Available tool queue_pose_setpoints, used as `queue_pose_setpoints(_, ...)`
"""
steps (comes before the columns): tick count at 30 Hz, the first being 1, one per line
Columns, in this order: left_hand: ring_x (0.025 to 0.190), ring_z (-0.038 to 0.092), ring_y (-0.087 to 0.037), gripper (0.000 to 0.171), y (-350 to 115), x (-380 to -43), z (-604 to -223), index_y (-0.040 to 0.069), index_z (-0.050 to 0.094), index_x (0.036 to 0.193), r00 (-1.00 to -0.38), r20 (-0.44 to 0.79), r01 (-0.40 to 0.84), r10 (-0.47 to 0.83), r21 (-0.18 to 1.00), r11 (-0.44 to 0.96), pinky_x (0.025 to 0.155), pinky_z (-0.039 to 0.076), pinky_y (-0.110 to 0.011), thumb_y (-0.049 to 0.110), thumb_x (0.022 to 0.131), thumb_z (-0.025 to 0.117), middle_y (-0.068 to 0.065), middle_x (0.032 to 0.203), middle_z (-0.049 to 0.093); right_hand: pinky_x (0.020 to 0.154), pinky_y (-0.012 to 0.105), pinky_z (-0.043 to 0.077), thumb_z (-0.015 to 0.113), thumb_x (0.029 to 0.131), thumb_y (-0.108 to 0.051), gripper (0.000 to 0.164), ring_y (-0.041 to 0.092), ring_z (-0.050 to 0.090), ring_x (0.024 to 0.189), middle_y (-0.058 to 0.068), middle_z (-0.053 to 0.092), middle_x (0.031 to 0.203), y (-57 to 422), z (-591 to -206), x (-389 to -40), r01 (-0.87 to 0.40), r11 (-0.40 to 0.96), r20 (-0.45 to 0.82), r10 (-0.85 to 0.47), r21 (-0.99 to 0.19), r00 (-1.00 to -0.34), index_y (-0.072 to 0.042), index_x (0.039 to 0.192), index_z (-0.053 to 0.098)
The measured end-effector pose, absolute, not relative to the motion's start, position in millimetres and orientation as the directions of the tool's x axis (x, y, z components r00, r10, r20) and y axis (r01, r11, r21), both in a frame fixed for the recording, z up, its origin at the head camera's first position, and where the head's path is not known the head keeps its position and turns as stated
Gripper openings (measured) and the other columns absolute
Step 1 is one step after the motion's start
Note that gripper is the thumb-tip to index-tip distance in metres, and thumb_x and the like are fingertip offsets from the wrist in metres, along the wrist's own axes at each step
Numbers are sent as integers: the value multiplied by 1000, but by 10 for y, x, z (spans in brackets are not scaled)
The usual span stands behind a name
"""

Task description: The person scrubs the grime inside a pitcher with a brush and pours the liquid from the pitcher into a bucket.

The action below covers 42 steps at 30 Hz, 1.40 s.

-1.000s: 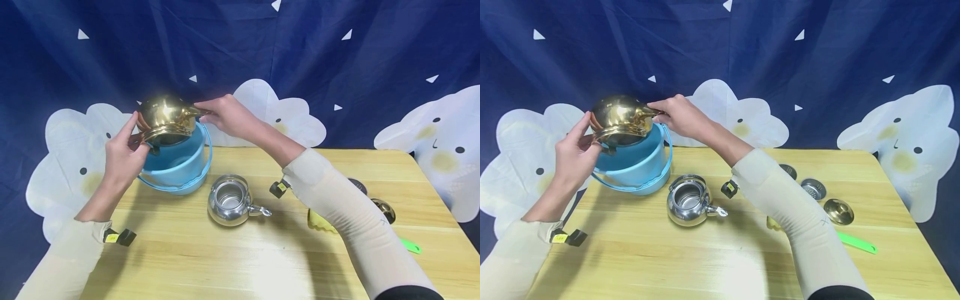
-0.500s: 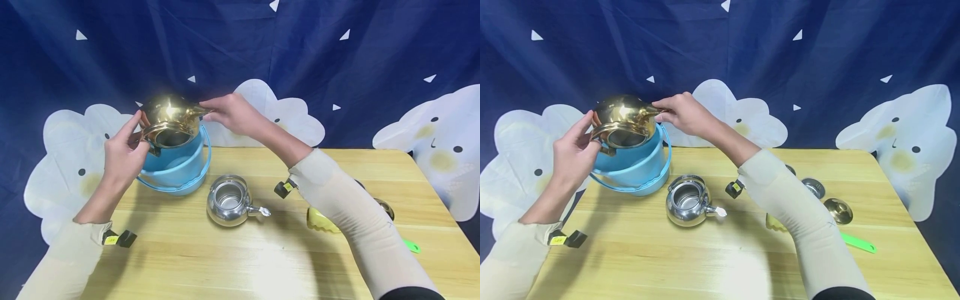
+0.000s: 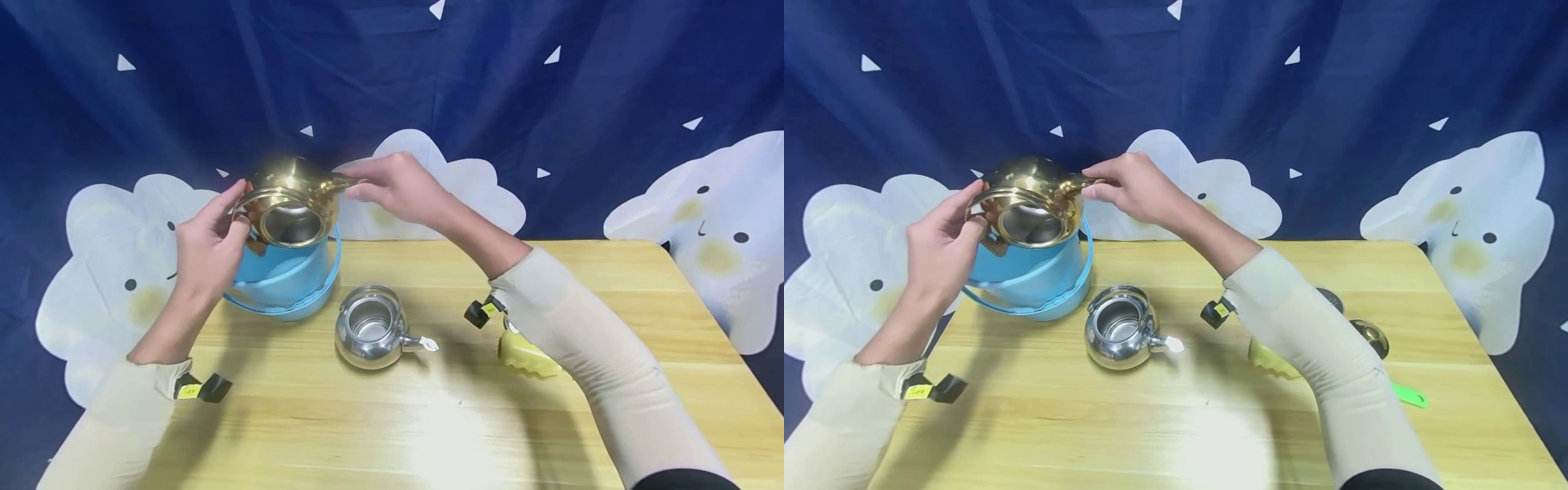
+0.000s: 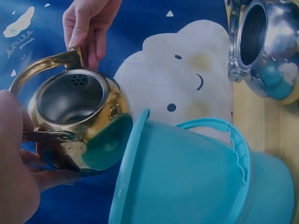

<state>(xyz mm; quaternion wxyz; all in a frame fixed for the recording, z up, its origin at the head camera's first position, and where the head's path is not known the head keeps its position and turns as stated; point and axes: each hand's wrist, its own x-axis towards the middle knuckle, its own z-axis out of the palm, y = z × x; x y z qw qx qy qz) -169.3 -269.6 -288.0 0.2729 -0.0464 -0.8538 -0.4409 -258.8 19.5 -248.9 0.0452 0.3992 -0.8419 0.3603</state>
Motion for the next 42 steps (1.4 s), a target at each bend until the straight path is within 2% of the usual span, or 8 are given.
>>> queue_pose_setpoints(5,87,63,24,45,-2627,-1747,-2877,23,67,139,-819,552,356,-160,705,613,53,38,-11,8,98,55,-8,132,72,97,29,57,68,100,-28,36,12,76,106,2,76,125,299,-2526,-2576,-635,426,338,-586,-645,-736,-15,134,71)
queue_pose_setpoints(10,81,66,19,38,-2528,-1799,-2865,20,70,135,-820,548,375,-166,733,567,62,48,-8,11,100,57,-16,122,76,89,30,57,71,98,-32,36,12,77,104,2,79,118,421,-2546,-2554,-555,432,298,-530,-711,-794,-16,131,73)
queue_pose_setpoints(21,85,66,18,31,-2289,-1889,-2860,20,74,128,-854,504,361,-130,754,548,65,52,-9,19,100,62,-5,127,75,96,37,61,70,99,-22,29,19,79,101,8,81,104,714,-2639,-2508,-464,408,265,-456,-786,-850,-12,126,75)
queue_pose_setpoints(25,90,71,10,32,-2210,-1919,-2877,22,74,130,-868,484,348,-113,755,556,70,53,-8,22,101,61,-3,126,76,97,35,60,70,99,-19,30,21,79,102,13,80,108,791,-2696,-2499,-424,371,244,-442,-826,-863,-9,127,75)
queue_pose_setpoints(29,100,77,-12,31,-2128,-1962,-2882,21,74,129,-879,465,331,-103,753,569,78,54,-8,23,101,60,-3,125,76,94,31,61,69,99,-17,29,23,79,102,15,79,113,873,-2746,-2497,-400,322,243,-430,-858,-869,-6,126,74)
queue_pose_setpoints(32,99,79,-25,30,-2062,-2019,-2910,19,76,126,-882,461,332,-92,749,574,75,54,-8,22,101,60,-6,122,77,94,31,61,69,100,-18,28,25,79,101,16,79,112,943,-2780,-2494,-370,321,222,-414,-872,-883,-5,125,75)
queue_pose_setpoints(36,89,80,-21,29,-1989,-2079,-2983,14,77,123,-884,464,352,-62,746,566,65,55,-11,23,101,62,-10,117,78,94,34,61,67,102,-20,28,26,79,100,17,79,109,1034,-2846,-2476,-317,338,173,-393,-886,-903,-4,122,76)
queue_pose_setpoints(42,91,77,-23,29,-1885,-2139,-3116,13,78,119,-892,451,360,-19,736,573,72,52,-15,30,101,62,-10,108,81,88,33,63,65,103,-23,31,28,79,98,19,79,108,1190,-2998,-2471,-280,323,148,-378,-904,-914,0,121,75)
